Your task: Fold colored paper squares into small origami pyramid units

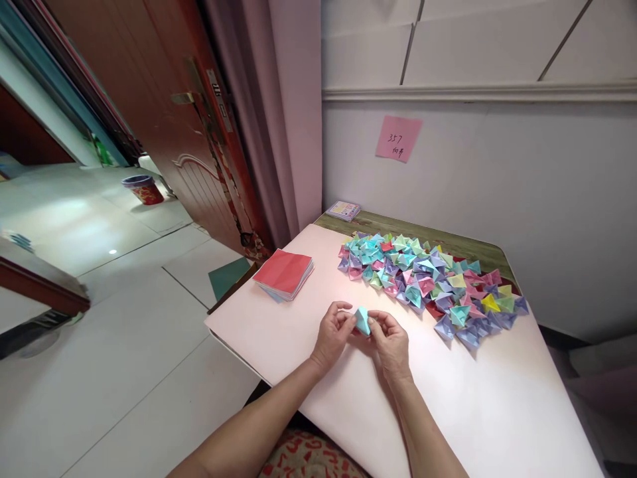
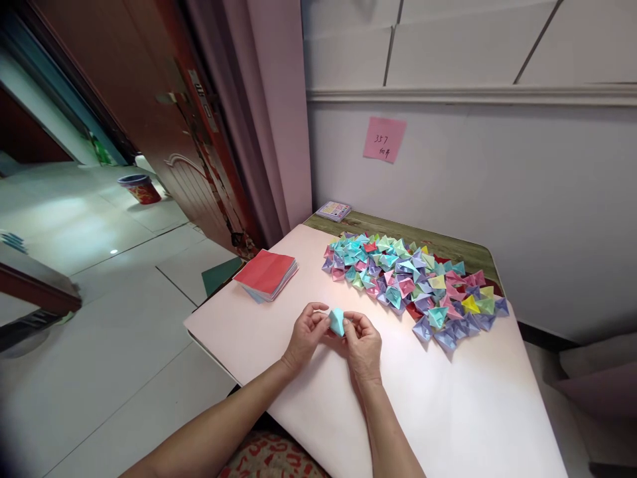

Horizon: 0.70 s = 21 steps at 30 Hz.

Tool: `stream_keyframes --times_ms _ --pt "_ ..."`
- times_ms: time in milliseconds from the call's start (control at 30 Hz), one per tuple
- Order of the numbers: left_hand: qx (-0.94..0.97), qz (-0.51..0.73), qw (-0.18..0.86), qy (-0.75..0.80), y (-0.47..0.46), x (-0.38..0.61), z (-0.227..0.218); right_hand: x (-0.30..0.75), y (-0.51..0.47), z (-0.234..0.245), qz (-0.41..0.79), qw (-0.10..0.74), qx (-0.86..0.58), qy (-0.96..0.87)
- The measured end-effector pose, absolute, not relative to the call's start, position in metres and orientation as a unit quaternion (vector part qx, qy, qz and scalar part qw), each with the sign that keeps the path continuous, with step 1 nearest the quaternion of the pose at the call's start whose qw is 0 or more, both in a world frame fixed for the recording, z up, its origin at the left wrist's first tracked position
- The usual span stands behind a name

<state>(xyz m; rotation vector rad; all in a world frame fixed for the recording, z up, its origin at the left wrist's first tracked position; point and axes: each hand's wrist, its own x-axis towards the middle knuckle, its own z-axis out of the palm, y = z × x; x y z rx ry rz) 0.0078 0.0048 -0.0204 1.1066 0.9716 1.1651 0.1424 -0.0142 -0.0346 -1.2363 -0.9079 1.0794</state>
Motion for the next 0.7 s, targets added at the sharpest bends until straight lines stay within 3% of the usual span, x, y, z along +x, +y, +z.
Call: stream_keyframes --times_ms 300,700 --pt "0.471 0.496 0.581 0.44 0.018 -0.006 -0.025 0.141 -0.017 -0.033 0.515 0.516 -0.454 -0.512" --pt "0.509 0.462 0.642 0.341 0.009 -0.022 -0.025 0.14 -0.017 -0.035 0.512 0.528 -0.48 -0.477"
